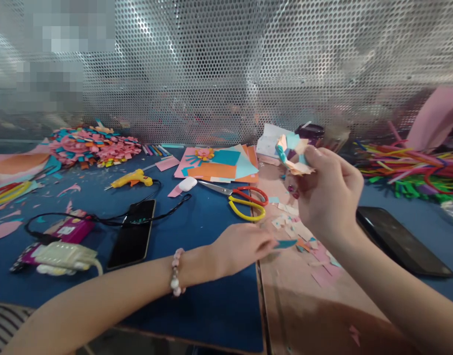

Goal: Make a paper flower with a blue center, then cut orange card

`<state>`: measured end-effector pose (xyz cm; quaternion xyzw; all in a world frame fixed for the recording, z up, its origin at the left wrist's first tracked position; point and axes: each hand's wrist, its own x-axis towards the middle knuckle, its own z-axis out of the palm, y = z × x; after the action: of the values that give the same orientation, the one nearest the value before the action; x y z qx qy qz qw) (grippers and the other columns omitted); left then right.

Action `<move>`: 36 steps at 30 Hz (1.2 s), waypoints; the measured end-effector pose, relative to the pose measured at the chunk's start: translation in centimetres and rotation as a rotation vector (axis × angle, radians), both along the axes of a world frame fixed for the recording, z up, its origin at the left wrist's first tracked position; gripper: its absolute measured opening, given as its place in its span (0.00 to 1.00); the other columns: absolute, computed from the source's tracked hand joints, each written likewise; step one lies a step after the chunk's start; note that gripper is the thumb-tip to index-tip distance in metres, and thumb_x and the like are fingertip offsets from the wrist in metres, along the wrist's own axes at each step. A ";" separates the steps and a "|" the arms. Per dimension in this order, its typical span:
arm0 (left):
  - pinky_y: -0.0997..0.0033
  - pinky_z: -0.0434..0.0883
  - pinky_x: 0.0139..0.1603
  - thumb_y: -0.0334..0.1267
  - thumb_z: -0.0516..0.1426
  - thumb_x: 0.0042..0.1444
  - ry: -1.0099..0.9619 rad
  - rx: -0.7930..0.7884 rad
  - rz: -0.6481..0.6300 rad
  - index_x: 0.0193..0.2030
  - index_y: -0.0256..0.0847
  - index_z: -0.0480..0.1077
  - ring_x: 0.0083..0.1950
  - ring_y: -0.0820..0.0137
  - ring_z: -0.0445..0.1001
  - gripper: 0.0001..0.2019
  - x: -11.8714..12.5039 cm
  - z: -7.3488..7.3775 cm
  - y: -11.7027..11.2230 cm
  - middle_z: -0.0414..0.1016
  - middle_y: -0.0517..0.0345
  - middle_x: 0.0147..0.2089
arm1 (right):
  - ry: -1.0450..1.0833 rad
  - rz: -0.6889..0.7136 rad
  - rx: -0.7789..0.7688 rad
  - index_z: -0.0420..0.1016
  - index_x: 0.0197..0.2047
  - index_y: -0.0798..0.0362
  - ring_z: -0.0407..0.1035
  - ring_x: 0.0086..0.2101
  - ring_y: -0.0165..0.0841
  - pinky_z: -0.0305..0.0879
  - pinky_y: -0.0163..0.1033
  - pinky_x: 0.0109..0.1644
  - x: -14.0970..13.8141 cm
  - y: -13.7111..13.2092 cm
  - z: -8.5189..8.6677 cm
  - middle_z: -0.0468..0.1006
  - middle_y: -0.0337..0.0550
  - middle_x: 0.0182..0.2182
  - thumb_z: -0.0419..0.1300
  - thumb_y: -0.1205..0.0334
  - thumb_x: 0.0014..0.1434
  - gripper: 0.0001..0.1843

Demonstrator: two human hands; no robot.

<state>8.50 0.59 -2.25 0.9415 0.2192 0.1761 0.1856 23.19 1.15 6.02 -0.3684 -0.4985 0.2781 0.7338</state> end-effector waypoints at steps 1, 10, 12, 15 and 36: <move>0.73 0.66 0.30 0.40 0.46 0.69 -0.047 -0.118 0.075 0.32 0.38 0.72 0.30 0.72 0.72 0.19 0.2 0.5 0.1 0.75 0.58 0.29 | -0.008 0.006 -0.007 0.67 0.24 0.51 0.56 0.19 0.25 0.49 0.34 0.18 0.1 0.0 0.0 0.61 0.34 0.21 0.60 0.57 0.60 0.15; 0.72 0.65 0.29 0.34 0.49 0.67 0.188 0.274 0.549 0.42 0.35 0.74 0.29 0.69 0.75 0.12 -5.9 4.9 1.7 0.77 0.53 0.29 | -0.039 0.088 -0.065 0.67 0.24 0.52 0.57 0.17 0.25 0.50 0.34 0.17 0.4 0.4 -0.7 0.63 0.34 0.19 0.61 0.59 0.61 0.14; 0.69 0.68 0.30 0.27 0.48 0.64 0.470 0.471 0.691 0.42 0.32 0.73 0.32 0.62 0.77 0.12 -8.2 4.6 1.7 0.76 0.48 0.28 | -0.037 0.124 -0.080 0.68 0.24 0.51 0.57 0.17 0.25 0.51 0.34 0.17 0.3 0.4 -0.9 0.63 0.34 0.19 0.61 0.59 0.60 0.15; 0.69 0.70 0.29 0.18 0.47 0.57 0.739 0.492 0.755 0.47 0.28 0.70 0.31 0.60 0.79 0.16 -10.0 3.1 0.7 0.77 0.46 0.27 | -0.020 0.150 -0.094 0.67 0.23 0.51 0.56 0.18 0.25 0.52 0.34 0.18 0.1 0.4 -1.0 0.60 0.34 0.20 0.62 0.58 0.60 0.15; 0.80 0.66 0.23 0.37 0.54 0.64 -0.537 0.033 0.665 0.41 0.40 0.66 0.17 0.77 0.68 0.04 -9.3 4.5 1.8 0.68 0.69 0.18 | -1.223 0.151 -0.538 0.72 0.56 0.57 0.76 0.35 0.41 0.71 0.42 0.37 -5.0 2.1 -6.7 0.80 0.53 0.39 0.50 0.52 0.68 0.22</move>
<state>-0.80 2.37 2.29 0.7432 0.4520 0.4687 0.1541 18.20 3.24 -0.68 -0.5936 -0.7623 0.1843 0.1804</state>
